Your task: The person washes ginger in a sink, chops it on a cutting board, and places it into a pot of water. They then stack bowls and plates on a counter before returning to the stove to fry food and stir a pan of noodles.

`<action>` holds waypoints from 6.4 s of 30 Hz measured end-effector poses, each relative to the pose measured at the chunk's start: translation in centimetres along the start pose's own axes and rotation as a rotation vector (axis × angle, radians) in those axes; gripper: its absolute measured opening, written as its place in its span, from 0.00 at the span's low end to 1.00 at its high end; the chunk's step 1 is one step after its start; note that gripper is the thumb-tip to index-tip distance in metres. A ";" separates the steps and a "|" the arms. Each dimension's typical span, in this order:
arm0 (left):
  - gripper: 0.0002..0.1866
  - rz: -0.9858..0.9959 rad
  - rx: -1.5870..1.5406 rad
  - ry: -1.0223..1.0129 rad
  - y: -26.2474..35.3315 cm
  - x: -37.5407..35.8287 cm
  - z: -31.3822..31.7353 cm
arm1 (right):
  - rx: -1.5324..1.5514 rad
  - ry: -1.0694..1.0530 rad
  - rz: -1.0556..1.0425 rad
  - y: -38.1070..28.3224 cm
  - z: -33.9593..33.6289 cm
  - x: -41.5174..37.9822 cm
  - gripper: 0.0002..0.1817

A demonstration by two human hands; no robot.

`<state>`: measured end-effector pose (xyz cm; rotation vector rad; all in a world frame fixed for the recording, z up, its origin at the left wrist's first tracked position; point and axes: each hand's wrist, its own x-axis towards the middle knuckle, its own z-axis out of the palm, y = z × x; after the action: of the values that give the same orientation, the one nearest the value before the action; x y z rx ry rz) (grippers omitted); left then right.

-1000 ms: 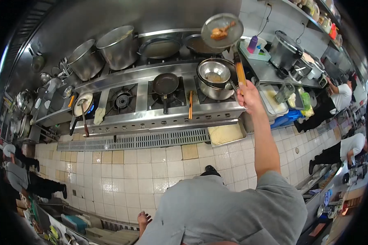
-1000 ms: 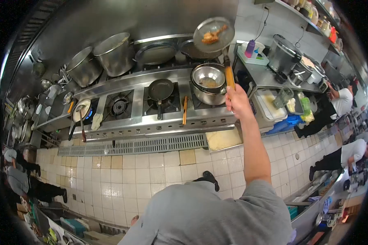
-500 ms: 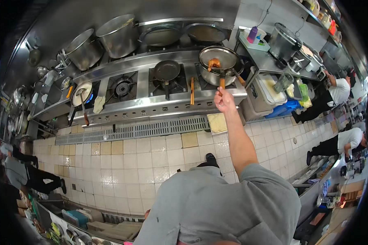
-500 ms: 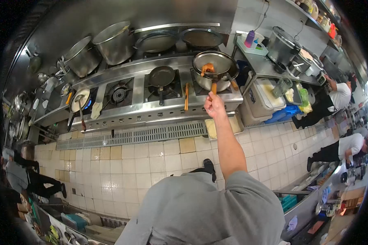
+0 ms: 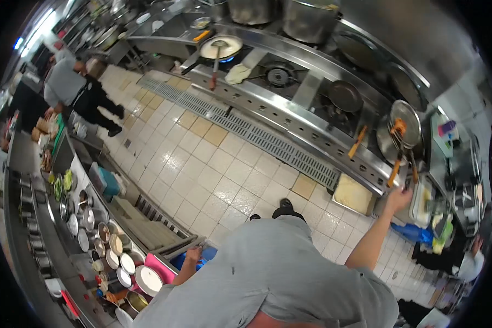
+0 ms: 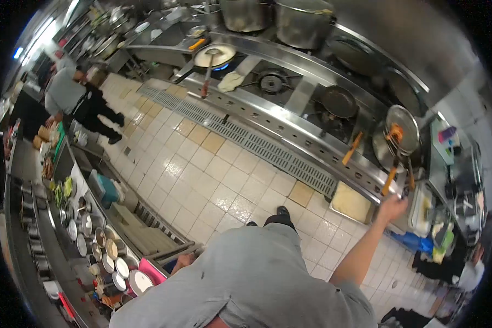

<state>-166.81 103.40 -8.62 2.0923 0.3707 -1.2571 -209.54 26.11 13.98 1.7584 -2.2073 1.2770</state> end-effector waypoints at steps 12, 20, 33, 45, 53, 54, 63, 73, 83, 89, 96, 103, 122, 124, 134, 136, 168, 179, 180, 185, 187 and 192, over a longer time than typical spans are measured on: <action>0.25 0.294 0.098 -0.092 17.3 12.3 -3.0 | 0.764 -0.885 -0.258 -40.9 11.4 -14.4 0.18; 0.16 0.028 -0.594 0.137 24.8 13.6 -11.9 | 0.772 -1.642 0.075 -67.5 36.1 -33.9 0.46; 0.13 0.135 0.184 0.004 25.6 28.6 -27.1 | 0.514 -1.314 -0.116 -73.4 36.9 -34.3 0.18; 0.19 0.296 -0.336 0.251 65.3 41.8 -57.0 | 1.454 -1.572 1.344 -82.0 34.7 -36.9 0.14; 0.23 0.241 0.038 -0.139 77.9 47.1 -52.9 | 1.298 -1.357 1.111 -86.0 30.1 -39.6 0.18; 0.23 0.234 0.133 -0.166 79.3 48.3 -53.0 | 1.160 -1.316 0.945 -87.3 29.6 -40.0 0.18; 0.20 0.513 0.421 -0.112 102.3 67.4 -62.1 | 0.364 -0.892 0.548 -98.5 30.9 -46.9 0.10; 0.16 1.029 0.153 -0.184 137.9 68.4 -60.8 | 0.830 -0.612 1.111 -108.5 38.6 -54.9 0.13; 0.33 1.619 0.907 0.022 171.2 72.1 -47.0 | 1.231 -0.357 1.162 -116.4 43.9 -56.1 0.24; 0.37 1.526 1.320 -0.009 183.6 77.7 -38.9 | 0.670 -0.111 1.090 -124.6 48.4 -55.4 0.08; 0.35 1.930 0.985 -0.050 178.5 79.7 -36.5 | 0.224 -0.117 1.002 -129.7 51.2 -53.7 0.10; 0.29 0.821 1.147 -0.108 160.3 104.1 -51.8 | 0.200 -0.043 1.055 -126.8 54.7 -55.4 0.14; 0.18 1.826 0.989 0.260 169.7 91.6 -48.9 | 1.179 0.020 1.159 -124.1 57.8 -55.5 0.15; 0.16 1.509 0.618 0.440 169.7 97.4 -49.7 | 1.047 0.058 1.232 -125.4 58.2 -55.3 0.11; 0.23 0.273 -0.206 -0.430 159.3 90.3 -49.4 | 0.642 0.070 1.159 -128.7 58.3 -55.2 0.09; 0.21 0.265 -0.254 -0.388 159.0 92.8 -50.1 | 0.571 0.062 1.160 -128.9 57.9 -54.8 0.10; 0.17 1.184 1.042 -0.093 153.4 87.1 -45.1 | 1.998 -0.125 1.253 -115.5 47.2 -59.3 0.19; 0.23 0.608 1.056 -1.202 114.0 49.5 -34.3 | 1.234 -0.459 1.058 -109.5 35.8 -57.1 0.15; 0.29 0.374 0.962 -1.341 110.3 48.5 -32.0 | 1.180 -0.492 1.002 -108.9 35.3 -56.8 0.11; 0.32 -0.272 0.491 -1.704 98.5 44.1 -19.1 | 0.935 -0.610 0.858 -106.5 33.9 -56.3 0.10; 0.29 -0.306 0.317 -1.755 98.0 41.9 -17.4 | 0.872 -0.627 0.814 -105.7 33.4 -56.0 0.11; 0.13 -0.049 0.026 -1.424 98.0 36.9 -18.3 | 0.441 -0.738 0.641 -103.6 32.6 -55.7 0.16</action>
<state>-82.78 39.54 3.82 0.7669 -0.2524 -2.3518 -89.90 48.50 22.96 1.9747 -3.3248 1.4647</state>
